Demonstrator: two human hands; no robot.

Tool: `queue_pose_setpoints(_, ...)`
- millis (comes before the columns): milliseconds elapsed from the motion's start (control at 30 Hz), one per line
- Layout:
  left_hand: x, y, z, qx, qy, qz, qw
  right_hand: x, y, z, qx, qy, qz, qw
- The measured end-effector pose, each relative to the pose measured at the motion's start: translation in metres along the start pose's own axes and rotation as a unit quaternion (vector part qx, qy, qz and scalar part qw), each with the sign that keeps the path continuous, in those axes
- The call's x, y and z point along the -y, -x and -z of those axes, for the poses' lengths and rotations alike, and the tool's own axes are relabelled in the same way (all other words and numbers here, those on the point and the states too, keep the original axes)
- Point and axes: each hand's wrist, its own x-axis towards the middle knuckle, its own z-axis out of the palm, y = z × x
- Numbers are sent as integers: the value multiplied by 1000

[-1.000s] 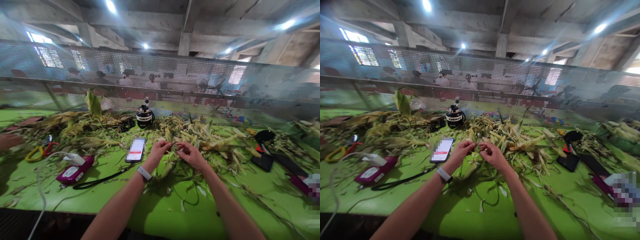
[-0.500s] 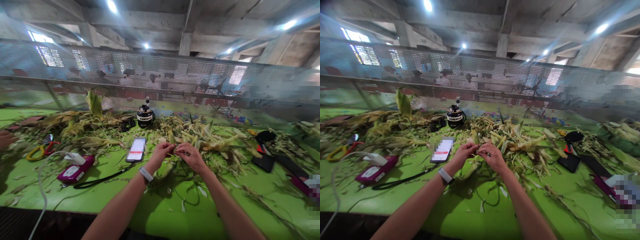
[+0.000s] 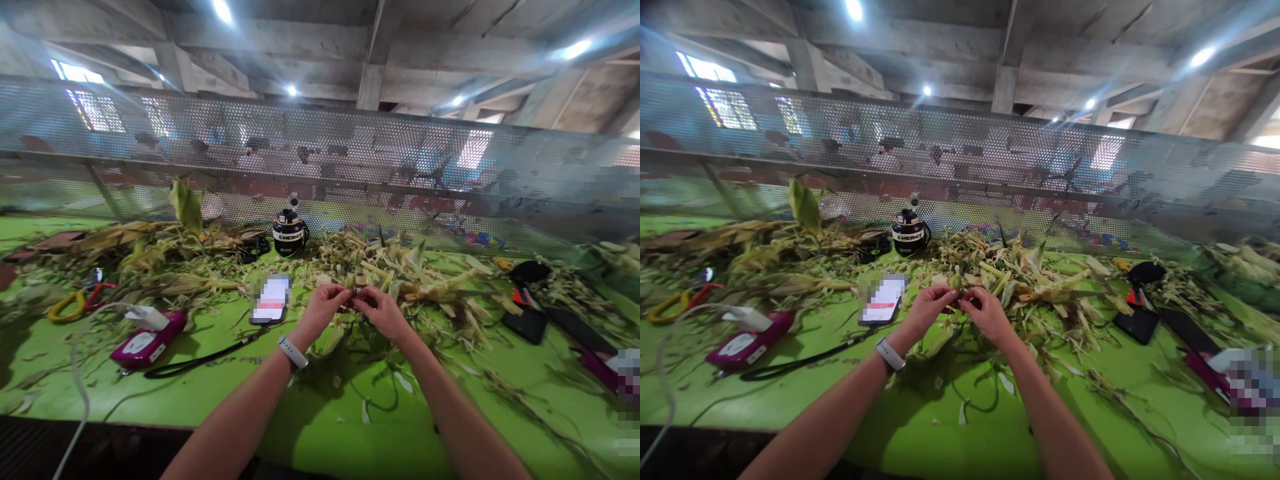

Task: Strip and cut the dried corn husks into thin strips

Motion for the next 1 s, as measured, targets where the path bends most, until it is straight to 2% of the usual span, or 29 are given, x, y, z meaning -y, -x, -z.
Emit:
queue_pose_setpoints(133,-1,1,0,7,28,11,1000,-3,0,-2,-31,-61,-21,997)
queue_pose_setpoints(433,-3,2,4,40,131,87,987,4,0,2,-62,-24,-26,997)
queue_pose_setpoints(600,-3,2,5,50,158,119,979,5,-1,4,-27,-61,-22,998)
queue_pose_setpoints(700,-3,1,6,41,171,130,976,4,0,3,-29,-64,-13,997)
queue_pose_setpoints(800,-4,1,6,33,169,145,974,5,1,3,-32,-57,5,998)
queue_pose_setpoints(1000,-7,1,10,19,140,166,976,10,2,6,3,-27,43,999)
